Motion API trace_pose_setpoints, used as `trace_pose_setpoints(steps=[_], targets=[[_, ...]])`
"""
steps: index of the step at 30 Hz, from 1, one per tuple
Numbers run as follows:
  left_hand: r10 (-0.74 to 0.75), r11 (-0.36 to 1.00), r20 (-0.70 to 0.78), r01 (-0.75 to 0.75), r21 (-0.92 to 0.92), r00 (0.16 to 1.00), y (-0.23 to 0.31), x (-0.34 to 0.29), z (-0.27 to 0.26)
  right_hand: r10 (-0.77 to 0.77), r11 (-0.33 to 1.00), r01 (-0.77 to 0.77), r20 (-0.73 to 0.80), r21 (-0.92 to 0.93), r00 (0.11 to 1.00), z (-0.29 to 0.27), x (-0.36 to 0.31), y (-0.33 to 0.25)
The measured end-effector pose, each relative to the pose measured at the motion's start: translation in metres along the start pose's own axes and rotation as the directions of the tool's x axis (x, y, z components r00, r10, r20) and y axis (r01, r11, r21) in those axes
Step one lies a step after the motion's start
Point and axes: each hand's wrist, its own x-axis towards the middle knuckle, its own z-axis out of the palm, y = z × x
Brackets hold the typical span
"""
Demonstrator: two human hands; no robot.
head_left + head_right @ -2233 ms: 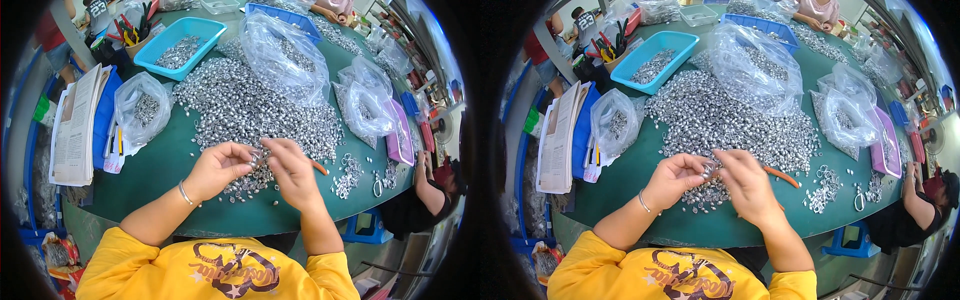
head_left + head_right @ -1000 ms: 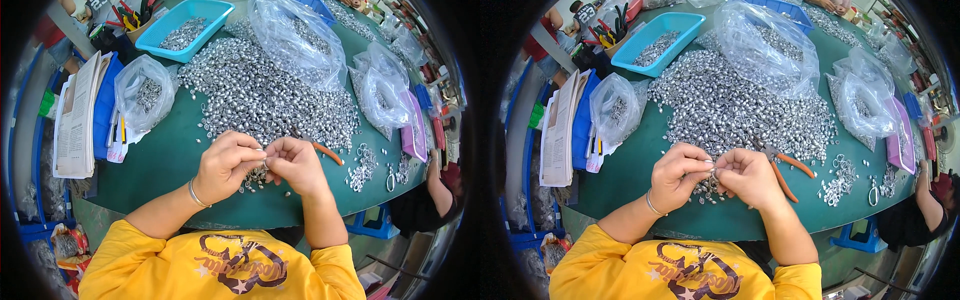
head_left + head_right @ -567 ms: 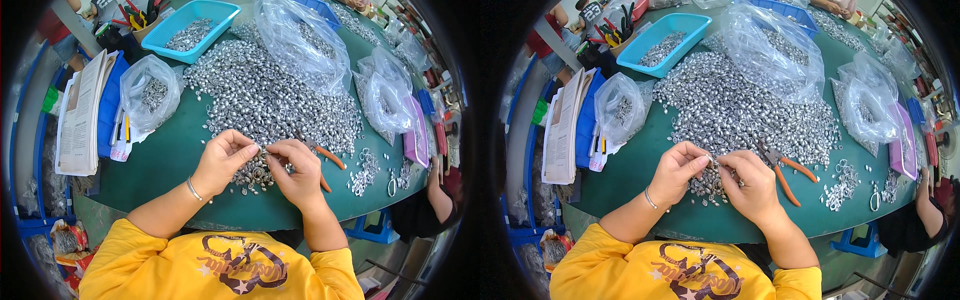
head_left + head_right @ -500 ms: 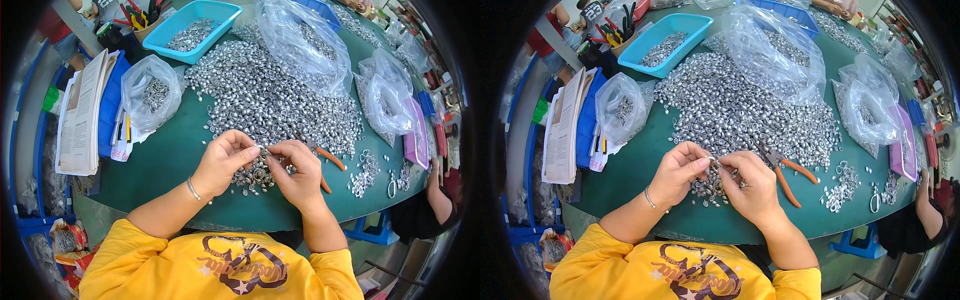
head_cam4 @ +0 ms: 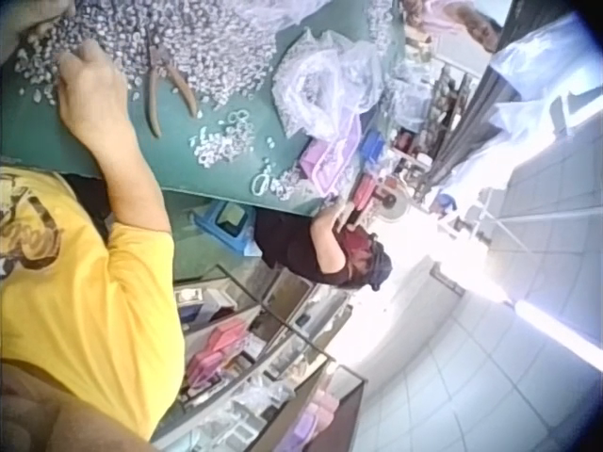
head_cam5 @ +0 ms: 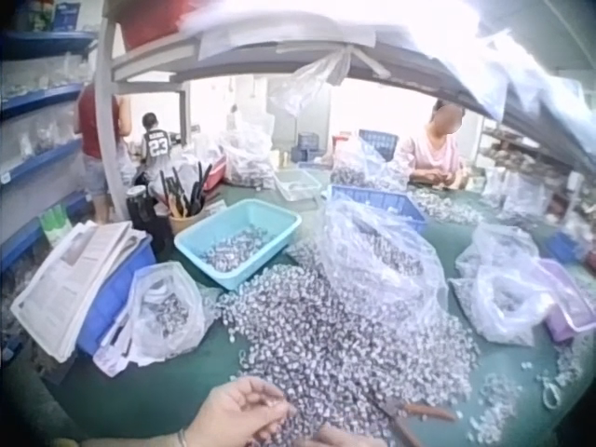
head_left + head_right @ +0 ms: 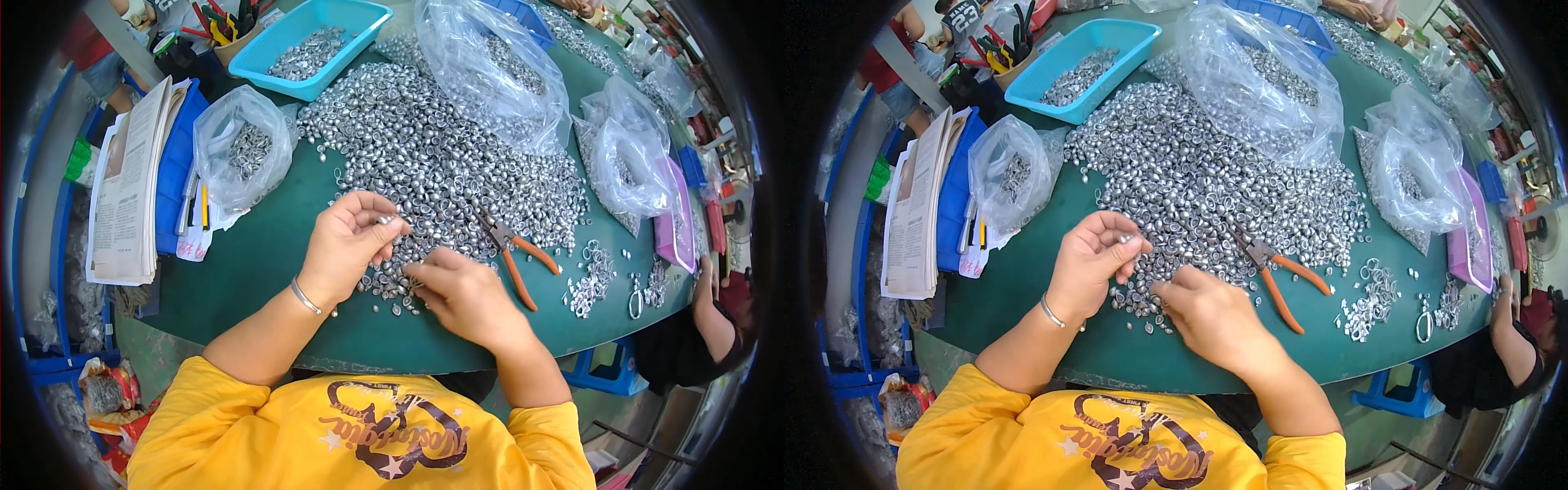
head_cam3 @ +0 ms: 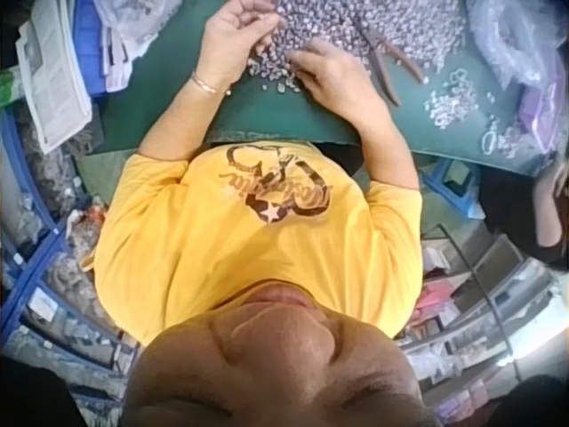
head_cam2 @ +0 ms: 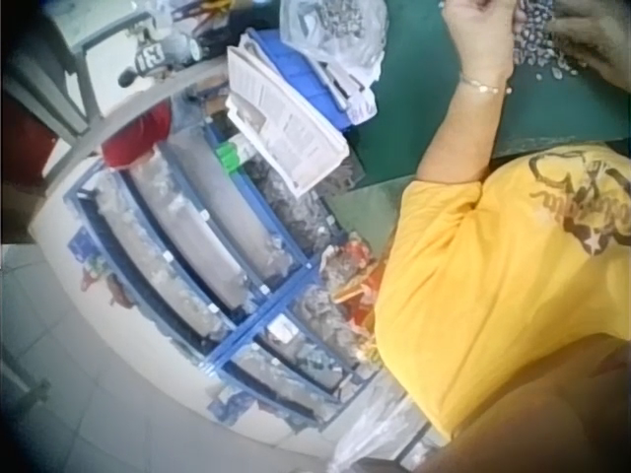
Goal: The person assembles small metal components by hand and using pliers, picking them from a large pile on the table. The person selects specific metal pieces, uses pliers to bend or join them, and sets the finished assemblies aside on the table.
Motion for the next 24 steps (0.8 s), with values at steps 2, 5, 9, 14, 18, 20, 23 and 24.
trace_pose_setpoints(steps=[2,5,9,14,18,20,23,24], targets=[[-0.002,1.0,0.007,0.002,0.031,1.0,-0.002,-0.001,0.002,0.017,0.998,-0.016,0.009,-0.058,1.0,0.005,0.0,0.0],[-0.072,0.996,-0.021,0.071,-0.05,0.997,-0.002,-0.002,0.003,0.052,0.982,-0.02,-0.167,0.187,0.984,0.0,0.003,0.015],[-0.02,0.994,-0.01,0.019,-0.111,1.0,0.0,0.001,0.003,0.441,0.318,-0.356,0.195,0.879,0.876,-0.011,0.01,0.026],[0.068,0.994,0.038,-0.065,-0.093,0.997,0.011,0.008,0.025,0.329,-0.142,-0.161,0.2,0.977,0.923,-0.015,0.01,0.032],[0.345,0.912,0.162,-0.371,0.177,0.925,0.014,0.026,0.045,0.31,-0.328,-0.035,0.142,0.944,0.94,-0.022,0.016,0.027],[0.466,0.781,0.261,-0.531,0.329,0.846,0.021,0.035,0.055,0.317,-0.412,0.026,0.116,0.911,0.941,-0.029,0.018,0.025],[0.639,0.59,0.245,-0.668,0.453,0.73,0.029,0.047,0.068,0.321,-0.492,0.091,0.083,0.866,0.943,-0.04,0.018,0.031],[0.712,0.443,0.276,-0.717,0.538,0.646,0.03,0.055,0.066,0.363,-0.467,0.122,0.064,0.876,0.93,-0.046,0.018,0.036]])
